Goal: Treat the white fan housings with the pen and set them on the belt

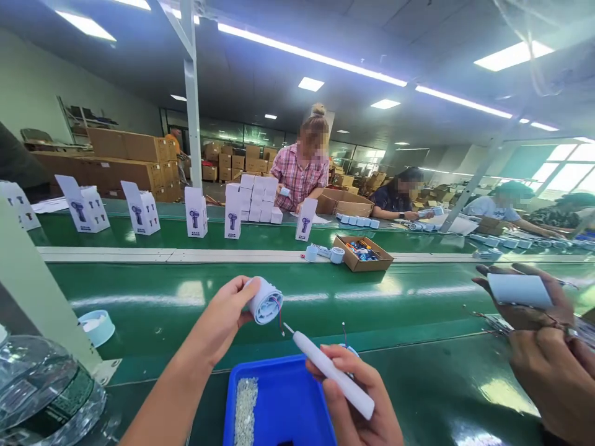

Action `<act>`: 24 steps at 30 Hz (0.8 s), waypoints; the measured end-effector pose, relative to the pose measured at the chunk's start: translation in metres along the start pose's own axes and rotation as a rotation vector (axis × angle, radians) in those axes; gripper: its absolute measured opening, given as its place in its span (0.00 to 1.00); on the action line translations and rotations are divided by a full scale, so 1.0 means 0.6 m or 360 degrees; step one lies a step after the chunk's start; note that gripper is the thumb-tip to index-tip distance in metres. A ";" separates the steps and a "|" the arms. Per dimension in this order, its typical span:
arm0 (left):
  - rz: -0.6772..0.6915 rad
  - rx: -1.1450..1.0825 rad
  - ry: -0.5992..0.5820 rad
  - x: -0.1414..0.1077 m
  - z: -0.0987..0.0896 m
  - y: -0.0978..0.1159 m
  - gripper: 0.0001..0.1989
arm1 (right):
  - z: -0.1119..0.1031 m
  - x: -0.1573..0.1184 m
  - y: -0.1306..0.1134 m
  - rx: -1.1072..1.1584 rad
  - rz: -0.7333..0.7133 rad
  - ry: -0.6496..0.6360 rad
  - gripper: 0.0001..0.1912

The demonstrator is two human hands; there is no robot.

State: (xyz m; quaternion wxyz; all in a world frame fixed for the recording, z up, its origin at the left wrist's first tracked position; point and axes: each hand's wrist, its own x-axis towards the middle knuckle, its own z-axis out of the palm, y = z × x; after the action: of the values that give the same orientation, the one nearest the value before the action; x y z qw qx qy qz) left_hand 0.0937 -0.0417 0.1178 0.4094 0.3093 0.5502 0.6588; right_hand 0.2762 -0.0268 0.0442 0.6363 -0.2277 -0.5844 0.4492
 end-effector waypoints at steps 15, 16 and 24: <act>-0.0009 0.0043 -0.0138 -0.017 0.020 0.005 0.17 | 0.014 0.018 -0.006 0.0153 0.0110 0.0002 0.08; -0.0010 0.0042 -0.0138 -0.017 0.021 0.006 0.17 | 0.013 0.019 -0.007 0.0142 0.0094 -0.0001 0.07; -0.0023 0.0039 -0.0142 -0.020 0.026 0.007 0.17 | 0.020 0.012 0.005 0.0160 0.0060 0.0055 0.08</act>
State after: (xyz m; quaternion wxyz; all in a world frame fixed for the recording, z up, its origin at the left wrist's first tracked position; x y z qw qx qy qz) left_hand 0.1121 -0.0453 0.1255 0.4344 0.3394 0.5416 0.6347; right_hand 0.2633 -0.0224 0.0483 0.6484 -0.2141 -0.5456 0.4859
